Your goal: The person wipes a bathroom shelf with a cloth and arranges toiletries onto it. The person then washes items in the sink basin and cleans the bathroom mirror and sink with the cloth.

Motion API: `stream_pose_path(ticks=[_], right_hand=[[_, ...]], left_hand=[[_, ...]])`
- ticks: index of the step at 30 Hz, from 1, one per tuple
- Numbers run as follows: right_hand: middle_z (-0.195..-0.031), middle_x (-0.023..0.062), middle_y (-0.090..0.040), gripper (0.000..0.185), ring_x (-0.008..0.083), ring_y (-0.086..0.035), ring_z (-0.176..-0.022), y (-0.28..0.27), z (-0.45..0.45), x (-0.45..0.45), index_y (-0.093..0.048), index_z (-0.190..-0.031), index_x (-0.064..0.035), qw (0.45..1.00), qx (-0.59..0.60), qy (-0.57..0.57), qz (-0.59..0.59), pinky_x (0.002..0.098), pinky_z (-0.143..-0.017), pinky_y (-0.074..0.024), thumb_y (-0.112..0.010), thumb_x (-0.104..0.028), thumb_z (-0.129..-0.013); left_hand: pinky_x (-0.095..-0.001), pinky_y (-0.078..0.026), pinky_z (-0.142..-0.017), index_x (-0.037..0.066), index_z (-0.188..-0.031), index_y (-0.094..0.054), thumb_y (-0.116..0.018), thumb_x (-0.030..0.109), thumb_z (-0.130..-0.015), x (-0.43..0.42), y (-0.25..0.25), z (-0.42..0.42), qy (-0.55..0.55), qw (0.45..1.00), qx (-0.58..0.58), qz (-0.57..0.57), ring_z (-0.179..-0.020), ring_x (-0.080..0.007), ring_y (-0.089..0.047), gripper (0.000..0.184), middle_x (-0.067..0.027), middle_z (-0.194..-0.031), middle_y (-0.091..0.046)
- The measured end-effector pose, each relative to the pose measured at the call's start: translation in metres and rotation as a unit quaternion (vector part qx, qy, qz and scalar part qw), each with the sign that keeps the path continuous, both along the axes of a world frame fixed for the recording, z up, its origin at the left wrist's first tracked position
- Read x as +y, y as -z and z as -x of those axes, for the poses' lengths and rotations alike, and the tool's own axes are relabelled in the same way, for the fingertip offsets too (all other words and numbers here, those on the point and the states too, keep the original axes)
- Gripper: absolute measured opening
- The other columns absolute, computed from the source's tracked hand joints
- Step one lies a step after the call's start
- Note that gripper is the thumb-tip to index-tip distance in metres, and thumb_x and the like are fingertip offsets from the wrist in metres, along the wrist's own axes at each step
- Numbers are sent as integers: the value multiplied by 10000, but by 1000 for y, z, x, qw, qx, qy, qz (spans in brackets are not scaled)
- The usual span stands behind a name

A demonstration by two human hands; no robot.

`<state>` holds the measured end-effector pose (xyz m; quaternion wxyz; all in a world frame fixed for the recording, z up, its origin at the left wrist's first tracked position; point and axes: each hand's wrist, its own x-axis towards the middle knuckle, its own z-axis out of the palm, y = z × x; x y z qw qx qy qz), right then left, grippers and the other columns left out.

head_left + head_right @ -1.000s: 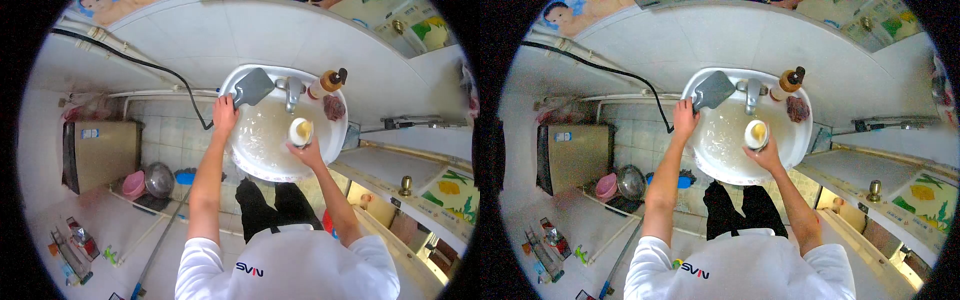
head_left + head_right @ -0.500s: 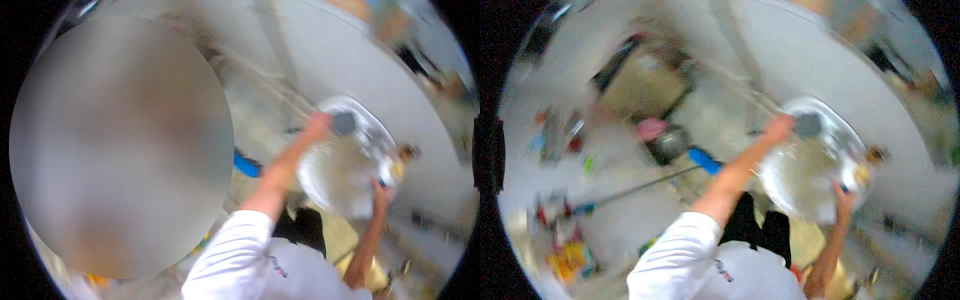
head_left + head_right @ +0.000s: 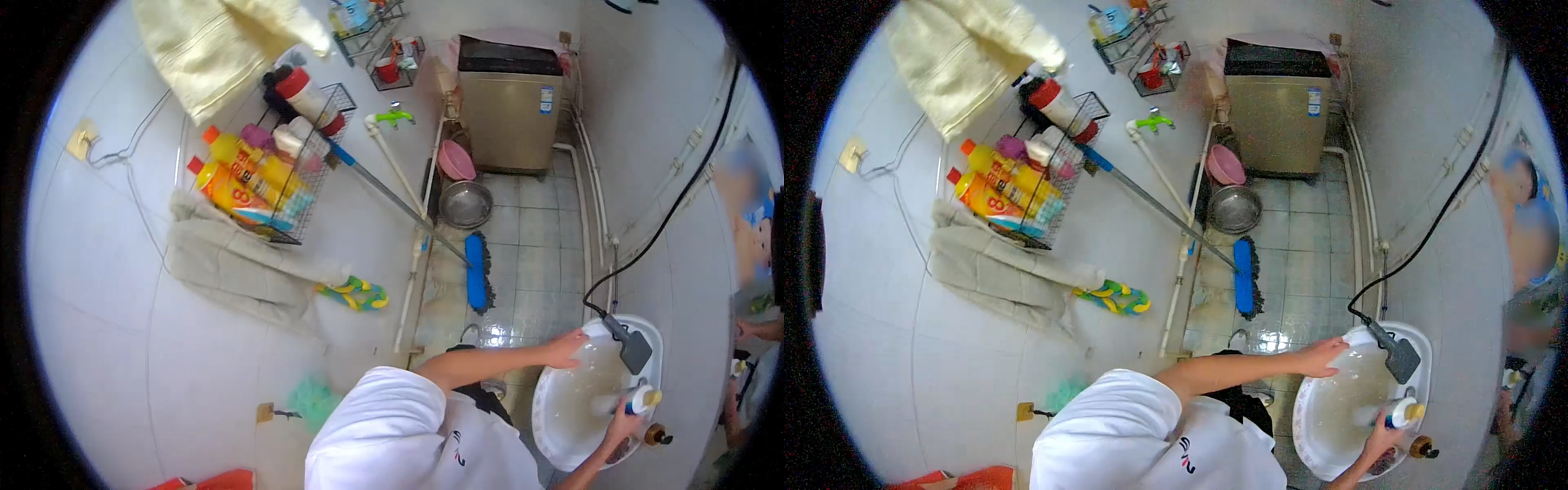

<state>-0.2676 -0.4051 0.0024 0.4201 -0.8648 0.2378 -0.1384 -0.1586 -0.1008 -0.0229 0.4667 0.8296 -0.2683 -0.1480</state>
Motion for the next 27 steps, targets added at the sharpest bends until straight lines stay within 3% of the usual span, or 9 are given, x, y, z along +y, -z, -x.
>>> stream_pose_path(ticks=[2, 4, 6, 8, 10, 14, 21, 24, 27], right_hand=[[-1250, 181, -507, 647, 257, -510, -1103, -1, -23, 13, -402, -1274, 72, 997, 73, -21, -23, 364, -967, -377, -736, -106, -749], [-1159, 152, -563, 582, 222, -557, -1004, -6, -41, 38, -444, -1241, 53, 991, -112, -66, -35, 330, -902, -423, -726, -117, -760], [-1156, 139, -555, 590, 210, -547, -1011, -41, -60, 83, -439, -1246, 48, 986, -117, -78, -85, 320, -901, -420, -725, -118, -758], [-1185, 124, -527, 635, 203, -521, -1058, -70, -80, 125, -409, -1271, 40, 973, 28, -173, -150, 318, -933, -395, -729, -105, -742], [-1227, 111, -485, 680, 221, -489, -1106, -82, -98, 164, -391, -1289, 5, 949, -28, -228, -216, 343, -972, -368, -731, -70, -706], [-1239, 94, -488, 776, 216, -471, -1154, -104, -144, 231, -370, -1322, -12, 858, 17, -346, -380, 355, -987, -367, -757, -134, -660], [-1294, 110, -444, 811, 211, -444, -1190, -186, -189, 356, -307, -1362, -15, 804, -41, -474, -356, 356, -1027, -325, -751, -152, -697], [-1291, 111, -447, 773, 215, -441, -1194, -193, -192, 402, -316, -1352, -13, 825, -98, -496, -252, 359, -1028, -322, -735, -129, -713], [-1240, 108, -492, 668, 202, -493, -1135, -197, -206, 447, -365, -1305, -11, 843, -111, -422, -316, 344, -977, -383, -717, -90, -742]], left_hand=[[-420, -356, -1003, -12, -1314, -347, -686, 245, -722, 35, -23, 1, -7, 999, 33, -20, -1225, -359, -395, 729, -221, -1321, -385], [-408, -368, -992, -16, -1311, -351, -695, 262, -718, 52, -44, -5, -18, 997, 66, -26, -1219, -348, -407, 739, -216, -1318, -392], [-405, -358, -998, -15, -1326, -342, -740, 278, -666, 68, -59, -6, 51, 997, 48, 40, -1211, -344, -416, 825, -224, -1314, -395], [-409, -330, -1021, -15, -1352, -307, -784, 268, -601, 70, -55, -10, 53, 993, -18, 103, -1222, -353, -395, 934, -219, -1317, -392], [-415, -299, -1042, -16, -1380, -252, -807, 252, -563, 74, -96, -18, 8, 981, -118, 150, -1242, -366, -360, 1024, -215, -1320, -389], [-436, -372, -972, 6, -1280, -357, -836, 230, -479, 119, -148, -29, -151, 967, -59, 195, -1158, -378, -445, 961, -221, -1224, -464], [-459, -391, -906, 15, -1230, -405, -833, 287, -500, 217, -173, -47, -348, 916, -115, 161, -1086, -393, -482, 889, -226, -1136, -517], [-471, -371, -911, 13, -1223, -409, -823, 334, -508, 246, -196, -51, -389, 898, -191, 78, -1069, -388, -484, 886, -214, -1129, -523], [-476, -337, -926, -7, -1196, -416, -805, 328, -533, 266, -204, -63, -429, 872, -231, 37, -1102, -372, -464, 838, -198, -1152, -511]])
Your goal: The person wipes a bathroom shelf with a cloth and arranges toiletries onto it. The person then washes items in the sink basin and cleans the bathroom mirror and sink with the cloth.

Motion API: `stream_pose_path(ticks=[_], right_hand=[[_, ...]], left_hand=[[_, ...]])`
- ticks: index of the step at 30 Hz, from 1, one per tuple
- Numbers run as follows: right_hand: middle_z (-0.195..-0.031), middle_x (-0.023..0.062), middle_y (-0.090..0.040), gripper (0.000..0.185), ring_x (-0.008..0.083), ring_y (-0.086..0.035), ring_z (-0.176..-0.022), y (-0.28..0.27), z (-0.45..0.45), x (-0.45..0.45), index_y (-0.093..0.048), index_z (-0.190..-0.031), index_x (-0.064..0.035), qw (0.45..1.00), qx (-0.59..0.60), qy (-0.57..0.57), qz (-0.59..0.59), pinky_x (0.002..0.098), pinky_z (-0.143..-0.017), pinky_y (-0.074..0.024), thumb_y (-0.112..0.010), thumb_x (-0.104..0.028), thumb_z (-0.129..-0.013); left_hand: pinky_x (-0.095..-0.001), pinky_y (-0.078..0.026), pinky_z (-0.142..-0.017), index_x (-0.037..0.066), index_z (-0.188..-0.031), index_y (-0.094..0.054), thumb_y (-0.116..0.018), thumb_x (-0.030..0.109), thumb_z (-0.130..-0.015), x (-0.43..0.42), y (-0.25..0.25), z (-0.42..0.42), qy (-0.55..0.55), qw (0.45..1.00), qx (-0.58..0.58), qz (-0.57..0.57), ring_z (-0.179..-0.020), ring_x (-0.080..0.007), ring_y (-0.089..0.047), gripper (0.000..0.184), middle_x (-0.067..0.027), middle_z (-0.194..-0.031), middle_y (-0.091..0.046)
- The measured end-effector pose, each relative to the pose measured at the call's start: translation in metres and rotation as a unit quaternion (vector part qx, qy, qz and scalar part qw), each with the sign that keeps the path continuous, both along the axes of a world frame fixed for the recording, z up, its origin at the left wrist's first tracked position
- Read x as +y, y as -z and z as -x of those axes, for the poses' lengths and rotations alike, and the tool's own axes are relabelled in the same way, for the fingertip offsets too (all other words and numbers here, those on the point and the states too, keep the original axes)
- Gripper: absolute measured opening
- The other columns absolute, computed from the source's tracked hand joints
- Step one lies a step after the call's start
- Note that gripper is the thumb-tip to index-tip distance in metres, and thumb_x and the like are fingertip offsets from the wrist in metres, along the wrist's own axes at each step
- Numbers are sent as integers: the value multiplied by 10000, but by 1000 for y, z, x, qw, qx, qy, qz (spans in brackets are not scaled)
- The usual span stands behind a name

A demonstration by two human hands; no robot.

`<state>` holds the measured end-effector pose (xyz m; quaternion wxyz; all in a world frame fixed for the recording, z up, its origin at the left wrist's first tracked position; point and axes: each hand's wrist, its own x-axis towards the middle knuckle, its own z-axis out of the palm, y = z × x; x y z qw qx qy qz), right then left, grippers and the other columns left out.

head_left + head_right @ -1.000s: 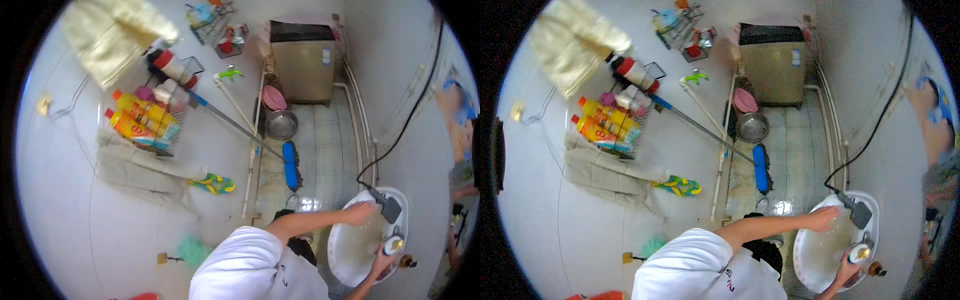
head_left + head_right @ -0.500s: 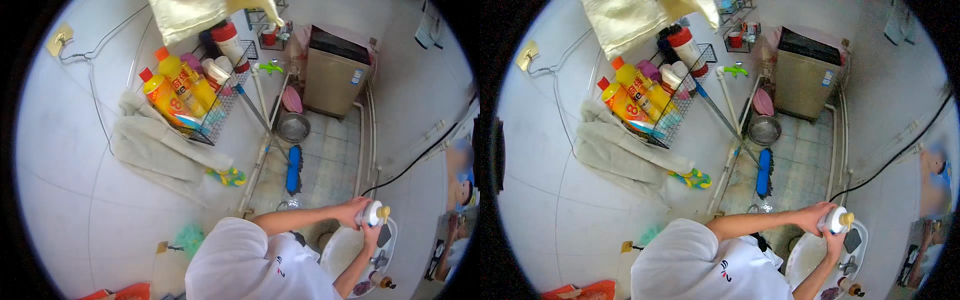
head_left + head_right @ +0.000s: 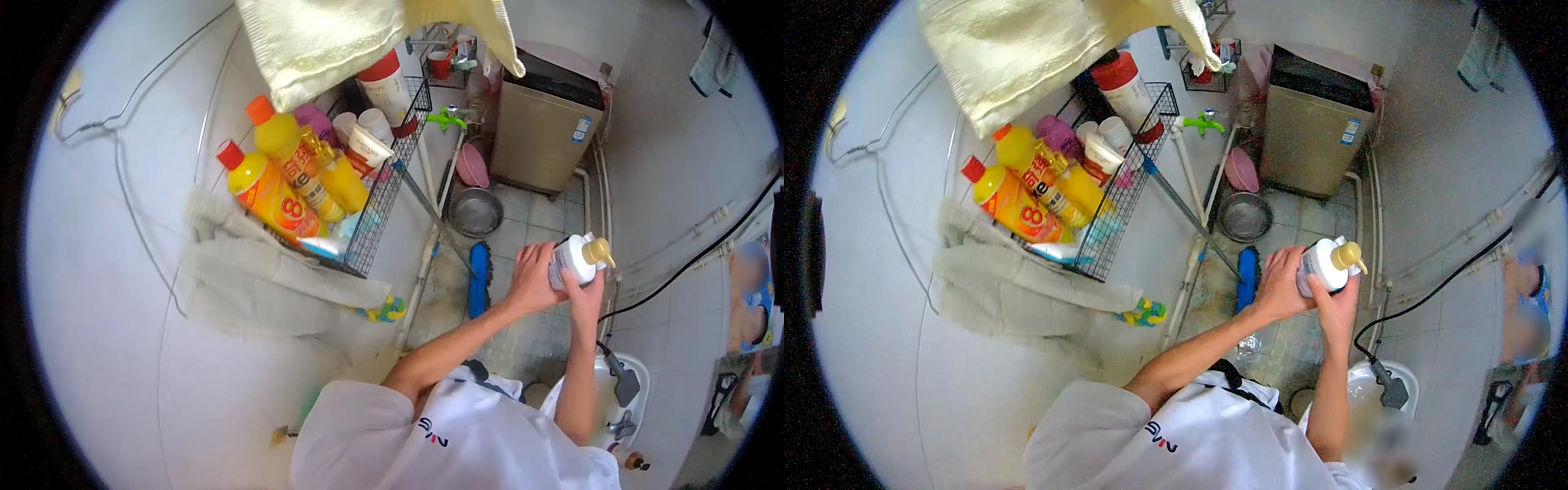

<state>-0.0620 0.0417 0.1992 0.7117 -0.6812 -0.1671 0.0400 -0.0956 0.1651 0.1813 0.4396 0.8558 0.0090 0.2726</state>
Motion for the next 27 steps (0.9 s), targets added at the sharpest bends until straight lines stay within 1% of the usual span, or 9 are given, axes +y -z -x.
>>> stream_pose_path(ticks=[3, 10, 11, 14, 17, 19, 21, 25, 27], right_hand=[[-1157, 106, -561, 606, 184, -569, -1025, -13, -15, 36, -414, -1252, 5, 999, -2, 37, -36, 313, -896, -456, -731, -80, -743], [-1096, 106, -609, 566, 183, -594, -980, -27, -111, 67, -489, -1185, 16, 995, -90, 41, -2, 314, -855, -468, -763, -176, -727], [-1087, 116, -618, 573, 192, -604, -974, -22, -129, 71, -497, -1174, 18, 994, -100, 44, -29, 321, -848, -472, -769, -203, -721], [-1034, 176, -645, 612, 241, -641, -945, -4, -185, 76, -517, -1140, 21, 965, -172, 86, 179, 348, -816, -490, -784, -292, -687], [-1033, 179, -644, 620, 246, -642, -945, 0, -222, 90, -514, -1139, 27, 976, -168, 96, 103, 353, -817, -489, -778, -309, -690], [-1028, 185, -644, 624, 254, -643, -946, 8, -251, 99, -506, -1147, 33, 982, -131, 79, 116, 356, -814, -491, -774, -301, -694], [-1027, 184, -645, 619, 259, -642, -952, 19, -282, 109, -498, -1155, 32, 964, -206, 13, 170, 354, -809, -495, -773, -277, -694], [-1021, 174, -649, 639, 260, -642, -951, 49, -337, 120, -492, -1164, 21, 989, -81, 31, 116, 357, -816, -494, -780, -281, -681], [-1041, 180, -639, 651, 269, -635, -962, 60, -356, 122, -482, -1169, 20, 977, -128, -30, 167, 365, -820, -491, -786, -271, -673]], left_hand=[[-479, -332, -932, -17, -1201, -411, -804, 310, -552, 14, 0, -17, -51, 999, 3, -13, -1125, -372, -447, 826, -209, -1176, -495], [-460, -331, -996, -48, -1310, -319, -760, 219, -691, 75, 34, -34, -54, 995, -64, 46, -1183, -400, -409, 805, -254, -1252, -431], [-427, -352, -981, -39, -1305, -339, -738, 208, -728, 84, 37, -24, -72, 995, -8, 68, -1161, -378, -436, 744, -247, -1245, -437], [-399, -352, -982, -13, -1281, -392, -721, 203, -763, 106, 79, -10, -124, 974, 90, 165, -1159, -323, -454, 651, -223, -1220, -469], [-369, -401, -933, -8, -1261, -427, -686, 185, -801, 124, 102, -3, -146, 957, 135, 212, -1084, -280, -519, 562, -193, -1155, -533], [-359, -421, -910, -10, -1247, -446, -674, 177, -811, 134, 106, 2, -153, 945, 177, 227, -1044, -266, -550, 526, -180, -1120, -562], [-344, -449, -883, 15, -1220, -483, -678, 205, -826, 143, 111, 0, -126, 924, 267, 243, -1008, -203, -570, 479, -118, -1087, -597], [-316, -475, -823, 8, -1173, -513, -653, 181, -846, 150, 141, 1, -175, 909, 331, 182, -949, -180, -589, 396, -107, -1059, -606], [-267, -487, -683, -5, -1148, -533, -632, 154, -831, 152, 162, 2, -236, 906, 308, 171, -757, -129, -586, 368, -79, -855, -610]])
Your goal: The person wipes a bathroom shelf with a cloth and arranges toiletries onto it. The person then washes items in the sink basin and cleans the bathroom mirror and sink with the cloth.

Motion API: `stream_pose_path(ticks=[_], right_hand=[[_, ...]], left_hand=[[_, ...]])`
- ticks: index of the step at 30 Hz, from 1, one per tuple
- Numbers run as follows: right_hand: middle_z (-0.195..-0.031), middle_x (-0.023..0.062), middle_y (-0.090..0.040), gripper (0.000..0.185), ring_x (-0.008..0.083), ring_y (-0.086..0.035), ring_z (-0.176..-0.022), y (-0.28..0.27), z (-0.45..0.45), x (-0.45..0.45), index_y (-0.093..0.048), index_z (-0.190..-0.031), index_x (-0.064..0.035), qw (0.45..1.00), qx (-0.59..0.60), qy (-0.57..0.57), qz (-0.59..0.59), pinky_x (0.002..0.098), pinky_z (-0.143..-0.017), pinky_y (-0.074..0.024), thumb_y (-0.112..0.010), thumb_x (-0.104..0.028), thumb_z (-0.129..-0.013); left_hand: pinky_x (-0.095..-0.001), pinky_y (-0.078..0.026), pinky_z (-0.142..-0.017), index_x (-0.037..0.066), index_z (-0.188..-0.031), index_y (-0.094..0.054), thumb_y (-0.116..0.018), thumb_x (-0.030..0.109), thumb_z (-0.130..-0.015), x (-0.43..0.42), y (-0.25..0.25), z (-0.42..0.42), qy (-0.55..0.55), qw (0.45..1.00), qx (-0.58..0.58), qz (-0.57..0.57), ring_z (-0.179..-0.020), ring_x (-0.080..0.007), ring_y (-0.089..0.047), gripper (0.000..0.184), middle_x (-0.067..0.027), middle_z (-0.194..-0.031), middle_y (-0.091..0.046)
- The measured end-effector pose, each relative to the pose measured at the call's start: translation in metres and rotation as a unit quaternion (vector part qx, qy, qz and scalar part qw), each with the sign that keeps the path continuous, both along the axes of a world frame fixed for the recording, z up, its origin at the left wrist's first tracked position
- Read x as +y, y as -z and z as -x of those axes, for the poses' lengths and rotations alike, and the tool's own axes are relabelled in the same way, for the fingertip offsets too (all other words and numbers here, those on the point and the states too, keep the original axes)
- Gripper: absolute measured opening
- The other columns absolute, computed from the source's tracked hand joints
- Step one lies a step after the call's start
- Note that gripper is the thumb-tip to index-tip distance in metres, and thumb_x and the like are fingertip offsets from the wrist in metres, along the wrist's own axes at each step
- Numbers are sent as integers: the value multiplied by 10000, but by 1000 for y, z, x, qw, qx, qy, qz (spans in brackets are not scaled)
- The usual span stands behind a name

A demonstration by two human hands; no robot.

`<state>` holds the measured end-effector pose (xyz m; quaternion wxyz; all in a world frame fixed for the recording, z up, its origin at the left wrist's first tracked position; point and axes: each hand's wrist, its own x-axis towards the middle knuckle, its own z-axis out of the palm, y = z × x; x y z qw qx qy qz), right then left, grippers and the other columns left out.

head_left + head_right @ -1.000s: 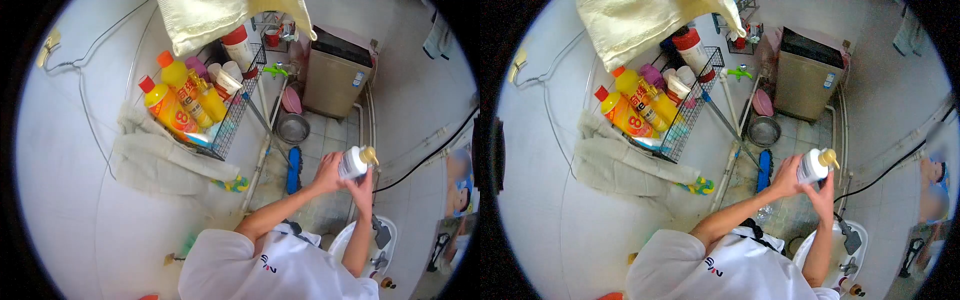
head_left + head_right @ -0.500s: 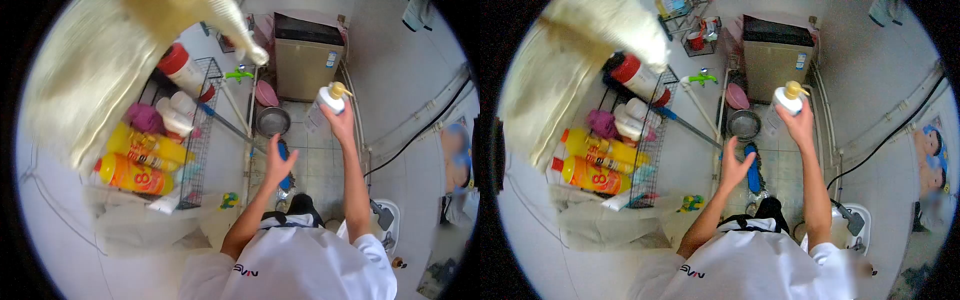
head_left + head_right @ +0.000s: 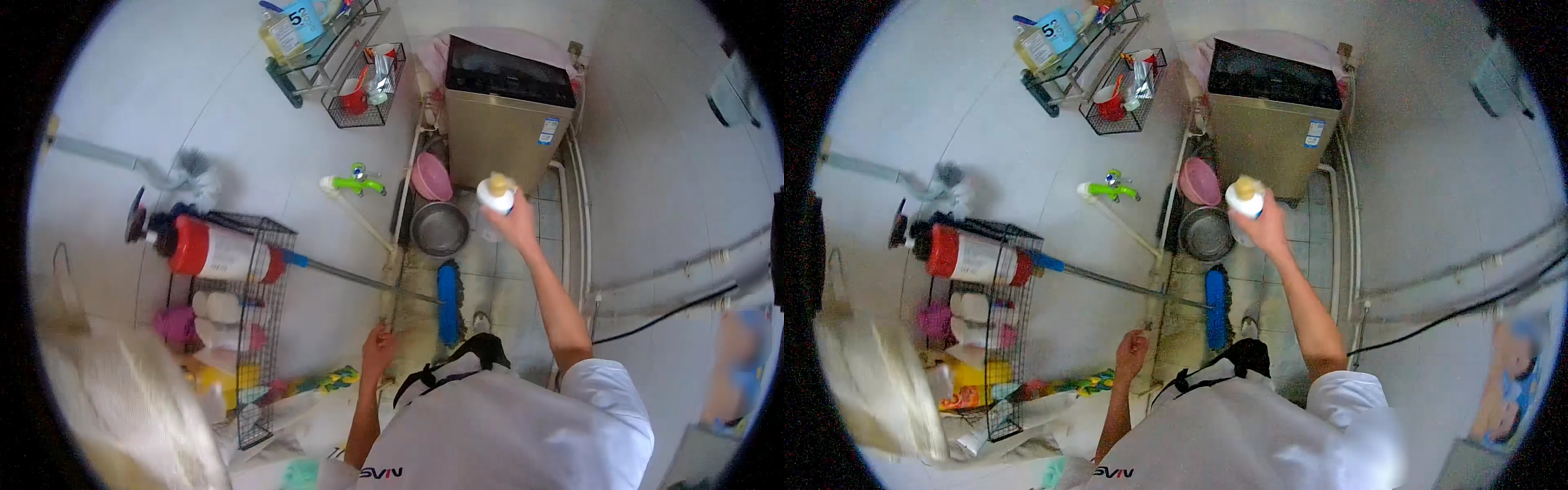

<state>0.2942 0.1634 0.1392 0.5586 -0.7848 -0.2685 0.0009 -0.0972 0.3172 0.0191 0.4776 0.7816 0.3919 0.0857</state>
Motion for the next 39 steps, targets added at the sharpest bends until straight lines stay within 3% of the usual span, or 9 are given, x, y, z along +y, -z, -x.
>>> stream_pose_path(ticks=[6, 9, 13, 19, 22, 26, 29, 32, 39], right_hand=[[-1035, 210, -602, 673, 340, -590, -988, 33, -63, 9, -482, -1157, 30, 993, 54, -80, 63, 398, -836, -468, -802, -271, -647], [-1071, 221, -541, 678, 366, -479, -1059, 39, -83, 20, -492, -1146, 26, 990, -11, -81, 112, 433, -878, -416, -803, -286, -630], [-1042, 209, -565, 696, 358, -506, -1027, 45, -114, 43, -497, -1149, 26, 991, -28, -29, 124, 437, -878, -419, -806, -305, -621], [-1012, 155, -633, 664, 294, -623, -921, -1, -144, 76, -521, -1149, 5, 993, -19, -114, 1, 397, -811, -486, -807, -287, -626], [-1044, 99, -635, 571, 187, -620, -933, -34, -167, 97, -520, -1158, -9, 987, 61, -136, -65, 343, -797, -501, -788, -195, -690], [-1068, 83, -624, 542, 186, -598, -955, -107, -188, 117, -533, -1151, -23, 966, 54, -210, -141, 322, -843, -471, -786, -209, -709], [-1036, 76, -630, 483, 170, -594, -923, -153, -204, 141, -549, -1135, -11, 976, 30, -202, -70, 310, -843, -459, -752, -201, -739], [-1087, 95, -612, 463, 195, -596, -952, -172, -189, 141, -518, -1189, -1, 946, 80, -271, -161, 325, -871, -453, -695, -144, -786], [-1202, 95, -543, 569, 165, -534, -1048, -121, -152, 148, -419, -1306, 6, 906, 58, -415, -64, 288, -925, -401, -677, -84, -807]], left_hand=[[-255, -482, -622, -7, -1087, -537, -624, 141, -834, -12, 32, 8, -62, 996, 26, 59, -686, -115, -577, 305, -70, -807, -613], [-264, -482, -595, -10, -1090, -539, -641, 163, -823, -25, 24, 5, -130, 986, 60, 87, -687, -128, -586, 334, -80, -787, -622], [-284, -498, -630, -14, -1081, -550, -659, 203, -812, -36, 37, 14, -164, 979, 100, 63, -716, -152, -606, 363, -104, -808, -635], [-316, -509, -685, -15, -1057, -573, -662, 226, -801, -57, 73, 52, -219, 970, 84, 59, -787, -210, -646, 363, -152, -880, -656], [-345, -513, -705, -6, -1051, -583, -662, 260, -792, -74, 68, 67, -266, 954, 129, 42, -807, -245, -655, 379, -169, -870, -662], [-367, -510, -728, 2, -1059, -588, -661, 297, -782, -96, 137, 117, -288, 941, 159, 82, -819, -275, -657, 411, -185, -859, -668], [-386, -503, -773, -3, -1077, -587, -668, 365, -771, -141, 149, 124, -306, 931, 174, 92, -862, -335, -646, 486, -200, -862, -665], [-416, -487, -816, 13, -1097, -582, -645, 410, -781, -156, 91, 100, -346, 908, 222, 84, -934, -353, -617, 512, -228, -966, -641], [-420, -497, -748, -42, -1120, -547, -610, 345, -800, -139, 49, 97, -378, 914, 143, 25, -849, -357, -632, 506, -235, -886, -645]])
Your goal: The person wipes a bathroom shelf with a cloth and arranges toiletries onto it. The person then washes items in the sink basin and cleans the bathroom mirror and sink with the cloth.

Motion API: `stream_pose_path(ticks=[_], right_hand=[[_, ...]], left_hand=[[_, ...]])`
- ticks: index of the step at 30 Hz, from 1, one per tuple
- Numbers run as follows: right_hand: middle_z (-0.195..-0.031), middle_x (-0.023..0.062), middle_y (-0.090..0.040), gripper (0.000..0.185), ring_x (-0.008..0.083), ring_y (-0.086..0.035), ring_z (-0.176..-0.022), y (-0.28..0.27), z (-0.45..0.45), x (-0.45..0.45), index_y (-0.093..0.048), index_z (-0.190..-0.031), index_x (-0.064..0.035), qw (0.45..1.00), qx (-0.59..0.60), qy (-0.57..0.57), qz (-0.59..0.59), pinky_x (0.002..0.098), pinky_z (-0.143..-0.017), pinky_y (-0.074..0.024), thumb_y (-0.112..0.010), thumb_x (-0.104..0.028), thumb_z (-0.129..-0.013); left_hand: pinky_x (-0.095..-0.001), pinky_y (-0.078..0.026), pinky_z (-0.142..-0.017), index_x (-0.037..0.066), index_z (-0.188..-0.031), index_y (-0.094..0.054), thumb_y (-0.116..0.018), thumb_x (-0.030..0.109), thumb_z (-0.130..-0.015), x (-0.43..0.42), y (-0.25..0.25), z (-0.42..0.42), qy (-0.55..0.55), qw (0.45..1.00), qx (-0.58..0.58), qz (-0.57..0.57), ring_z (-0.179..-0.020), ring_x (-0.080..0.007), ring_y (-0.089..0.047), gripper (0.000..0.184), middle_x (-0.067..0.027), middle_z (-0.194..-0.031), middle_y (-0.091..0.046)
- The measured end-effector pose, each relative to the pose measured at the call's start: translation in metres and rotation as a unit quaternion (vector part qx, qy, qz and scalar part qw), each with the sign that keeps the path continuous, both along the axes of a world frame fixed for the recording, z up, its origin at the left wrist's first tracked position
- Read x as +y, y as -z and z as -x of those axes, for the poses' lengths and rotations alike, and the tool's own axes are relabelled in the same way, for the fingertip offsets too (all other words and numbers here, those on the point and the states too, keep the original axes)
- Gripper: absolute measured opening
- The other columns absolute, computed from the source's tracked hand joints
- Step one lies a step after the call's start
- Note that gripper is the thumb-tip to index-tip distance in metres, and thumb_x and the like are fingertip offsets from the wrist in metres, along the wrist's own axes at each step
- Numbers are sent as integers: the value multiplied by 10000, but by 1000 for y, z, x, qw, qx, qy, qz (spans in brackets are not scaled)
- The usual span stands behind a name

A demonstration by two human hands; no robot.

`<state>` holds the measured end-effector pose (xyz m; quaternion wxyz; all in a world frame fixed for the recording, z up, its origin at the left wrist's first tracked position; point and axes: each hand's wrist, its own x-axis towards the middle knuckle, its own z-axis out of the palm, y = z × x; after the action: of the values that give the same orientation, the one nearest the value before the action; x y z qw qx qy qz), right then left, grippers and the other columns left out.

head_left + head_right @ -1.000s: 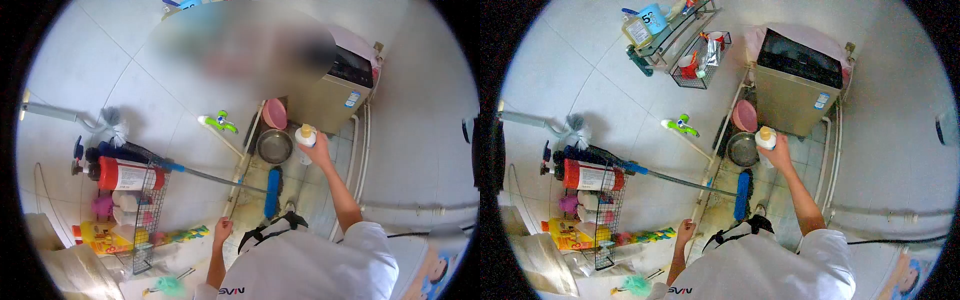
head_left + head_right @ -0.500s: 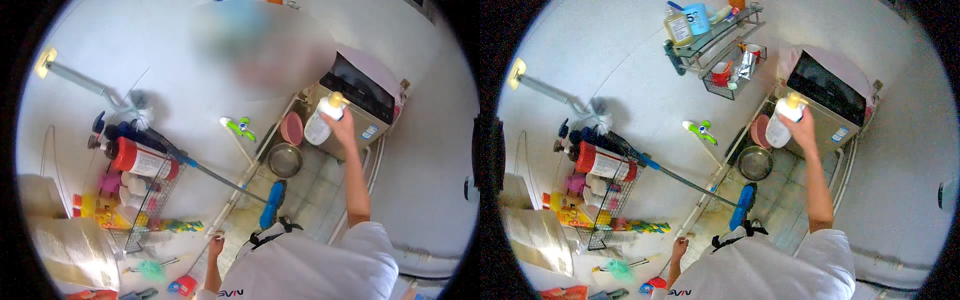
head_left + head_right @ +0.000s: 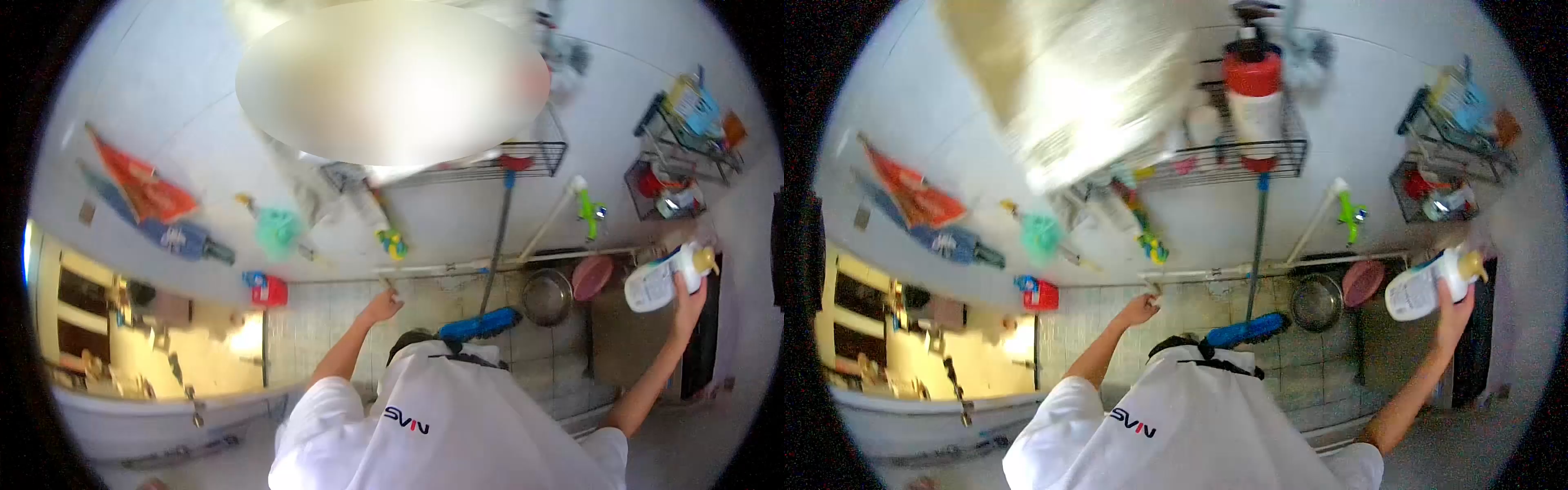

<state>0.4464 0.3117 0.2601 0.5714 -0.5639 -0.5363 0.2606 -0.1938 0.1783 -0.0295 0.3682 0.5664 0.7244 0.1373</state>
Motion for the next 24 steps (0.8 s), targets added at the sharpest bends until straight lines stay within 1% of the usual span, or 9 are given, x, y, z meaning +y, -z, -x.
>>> stream_pose_path(ticks=[3, 7, 14, 16, 17, 19, 20, 22, 24], right_hand=[[-1223, 98, -530, 613, 169, -521, -1080, 36, 44, -8, -397, -1325, -5, 998, -30, -50, 26, 300, -945, -396, -690, -50, -789], [-1218, 98, -526, 616, 179, -521, -1083, 70, 105, -15, -398, -1312, -6, 992, 20, -115, 37, 314, -935, -412, -696, -18, -773], [-1170, 83, -537, 551, 169, -525, -1048, 107, 205, -46, -435, -1271, 13, 984, -4, -153, 91, 300, -911, -410, -681, -20, -780], [-1156, 79, -547, 558, 167, -534, -1031, 122, 224, -51, -445, -1257, 14, 979, -27, -171, 111, 302, -902, -418, -697, -14, -759], [-1156, 79, -547, 558, 167, -534, -1031, 127, 234, -54, -445, -1257, 14, 977, -30, -178, 112, 302, -902, -418, -697, -14, -759], [-1149, 81, -554, 560, 167, -543, -1016, 139, 259, -61, -458, -1241, 15, 972, -92, -187, 110, 300, -890, -426, -712, -15, -742], [-1130, 82, -564, 537, 165, -553, -994, 146, 272, -62, -482, -1211, 14, 970, -63, -210, 107, 299, -874, -436, -722, -19, -732], [-1110, 81, -573, 514, 163, -556, -980, 151, 299, -68, -498, -1188, 15, 962, -77, -224, 138, 300, -864, -440, -727, -28, -730], [-1075, 89, -603, 486, 173, -579, -954, 143, 330, -77, -539, -1129, 12, 949, -127, -238, 161, 312, -847, -452, -754, -55, -699]], left_hand=[[-422, -493, -709, -37, -1074, -564, -619, 322, -789, 0, -17, -4, 13, 997, -23, -70, -792, -351, -627, 461, -213, -842, -640], [-414, -492, -701, -9, -1049, -578, -616, 309, -794, -1, -34, -10, 45, 991, -24, -121, -793, -346, -625, 410, -193, -839, -643], [-420, -486, -721, 7, -1034, -579, -612, 302, -803, -49, -23, 33, 40, 997, -51, -33, -850, -339, -617, 376, -185, -894, -641], [-395, -498, -736, -6, -1077, -559, -601, 322, -839, -66, -17, 54, 49, 986, 152, -55, -862, -335, -622, 407, -199, -929, -638], [-395, -498, -736, -6, -1077, -559, -601, 322, -839, -72, -19, 61, 42, 986, 150, -52, -862, -335, -622, 407, -199, -929, -638], [-400, -500, -754, 0, -1083, -561, -630, 309, -824, -81, -24, 77, -40, 996, 41, -69, -894, -333, -619, 409, -202, -971, -634], [-400, -500, -754, 0, -1083, -561, -630, 309, -824, -82, -26, 82, -45, 996, 39, -66, -894, -333, -619, 409, -202, -971, -634], [-421, -486, -787, 23, -1112, -559, -664, 296, -772, -80, -29, 78, -69, 995, -66, -34, -933, -317, -605, 449, -167, -961, -646], [-411, -488, -797, 27, -1139, -552, -679, 300, -762, -75, -39, 68, -14, 993, -109, -41, -935, -313, -606, 483, -167, -972, -645]])
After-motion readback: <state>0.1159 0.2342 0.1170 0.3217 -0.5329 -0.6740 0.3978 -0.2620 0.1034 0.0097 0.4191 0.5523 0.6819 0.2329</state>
